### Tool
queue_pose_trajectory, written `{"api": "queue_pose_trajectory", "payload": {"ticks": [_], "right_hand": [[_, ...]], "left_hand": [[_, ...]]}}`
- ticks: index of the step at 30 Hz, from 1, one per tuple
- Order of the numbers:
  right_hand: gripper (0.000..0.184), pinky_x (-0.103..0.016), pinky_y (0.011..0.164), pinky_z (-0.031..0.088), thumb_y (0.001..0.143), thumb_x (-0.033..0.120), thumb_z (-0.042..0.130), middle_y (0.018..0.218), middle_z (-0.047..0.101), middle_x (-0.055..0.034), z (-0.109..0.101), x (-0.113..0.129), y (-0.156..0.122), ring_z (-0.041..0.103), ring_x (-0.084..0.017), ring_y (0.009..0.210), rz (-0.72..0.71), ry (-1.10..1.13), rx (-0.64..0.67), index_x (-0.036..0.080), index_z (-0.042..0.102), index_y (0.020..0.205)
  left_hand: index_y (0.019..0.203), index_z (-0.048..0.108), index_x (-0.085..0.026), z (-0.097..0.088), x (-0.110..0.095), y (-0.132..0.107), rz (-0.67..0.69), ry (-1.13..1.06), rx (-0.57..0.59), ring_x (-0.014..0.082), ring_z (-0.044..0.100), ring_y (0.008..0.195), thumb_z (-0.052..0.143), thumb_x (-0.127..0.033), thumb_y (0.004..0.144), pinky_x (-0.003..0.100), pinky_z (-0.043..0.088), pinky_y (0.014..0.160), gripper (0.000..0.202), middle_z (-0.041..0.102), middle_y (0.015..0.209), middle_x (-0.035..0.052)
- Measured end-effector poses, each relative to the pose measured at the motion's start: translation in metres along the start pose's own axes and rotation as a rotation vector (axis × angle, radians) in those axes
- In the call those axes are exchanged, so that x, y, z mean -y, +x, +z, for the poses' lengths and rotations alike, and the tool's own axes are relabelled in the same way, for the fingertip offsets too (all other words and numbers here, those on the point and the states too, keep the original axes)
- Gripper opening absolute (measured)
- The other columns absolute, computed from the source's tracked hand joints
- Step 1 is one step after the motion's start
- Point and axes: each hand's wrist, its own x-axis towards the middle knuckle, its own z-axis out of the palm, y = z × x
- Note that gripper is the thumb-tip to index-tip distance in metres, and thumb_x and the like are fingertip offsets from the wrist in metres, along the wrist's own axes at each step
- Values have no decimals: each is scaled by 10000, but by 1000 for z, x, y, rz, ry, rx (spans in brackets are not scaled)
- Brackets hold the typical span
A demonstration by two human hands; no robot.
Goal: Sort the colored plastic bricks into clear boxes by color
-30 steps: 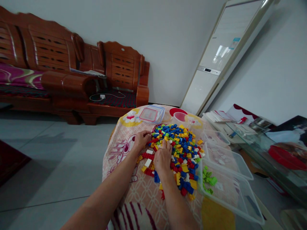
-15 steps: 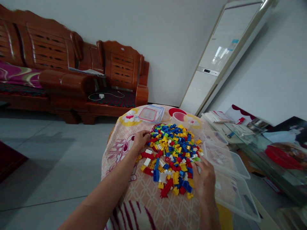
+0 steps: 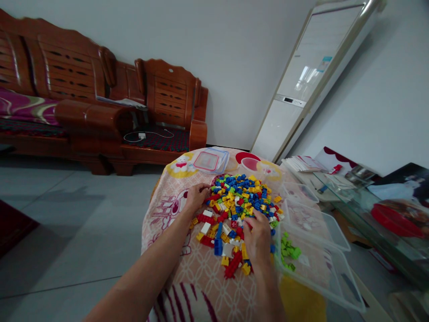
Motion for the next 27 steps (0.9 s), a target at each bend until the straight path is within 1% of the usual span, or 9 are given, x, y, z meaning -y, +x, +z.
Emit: {"api": "queue_pose_trajectory", "payload": {"ticks": [3,5,9,12,15,18,23,25,27], "right_hand": [[170,-479,1022,344,805,187,558,1255,560,-151,25,12,8,459,-292,1189,-10,-2,92,177,727,810],[133,-510,1043,305,764,168,598,1311,521,-164,37,17,13,417,-323,1233,5,-16,132,167,725,803],[131,-583,1056,230,721,150,622,1414,429,-176,50,26,21,334,-375,1297,37,-49,165,160,711,818],[152,-608,1051,209,704,130,609,1455,383,-171,57,31,24,299,-390,1320,50,-60,182,159,698,823],[186,-609,1051,201,705,105,573,1457,376,-186,60,33,25,301,-383,1321,65,-62,164,148,693,840],[204,-618,1056,183,702,120,577,1427,405,-213,60,31,25,308,-390,1311,85,-90,138,129,697,867],[191,-593,1061,215,700,130,591,1407,420,-241,56,29,25,332,-403,1295,72,-123,197,95,709,847],[173,-569,1066,233,712,132,583,1404,425,-235,52,30,24,338,-388,1295,63,-103,163,101,705,831],[154,-533,1069,256,729,119,562,1392,445,-211,43,30,24,360,-355,1285,68,-87,96,120,695,805]], "left_hand": [[949,730,-183,0,2,1,4,2,2,185,651,806,499,-279,769,269,479,738,308,737,880,41],[959,729,-180,1,5,1,5,-7,3,185,652,802,498,-276,771,271,483,738,313,737,883,43],[955,733,-180,0,4,1,10,10,0,183,645,791,502,-273,769,268,482,737,311,737,874,42],[953,735,-172,-2,0,0,20,12,3,185,645,789,500,-271,770,269,481,730,314,736,873,46],[949,734,-171,-1,1,0,21,11,4,183,646,783,496,-260,762,270,481,729,315,737,874,46],[950,732,-173,1,5,2,14,10,3,179,646,767,493,-260,761,269,477,717,316,735,863,44],[948,726,-173,2,8,2,19,-16,-1,179,646,770,494,-276,766,267,476,712,313,735,859,39],[942,724,-178,2,7,1,8,-21,-2,181,648,783,492,-275,765,266,478,718,308,736,863,37],[933,724,-181,2,5,1,1,-25,-5,184,649,793,491,-272,764,268,480,724,302,737,869,40]]}}
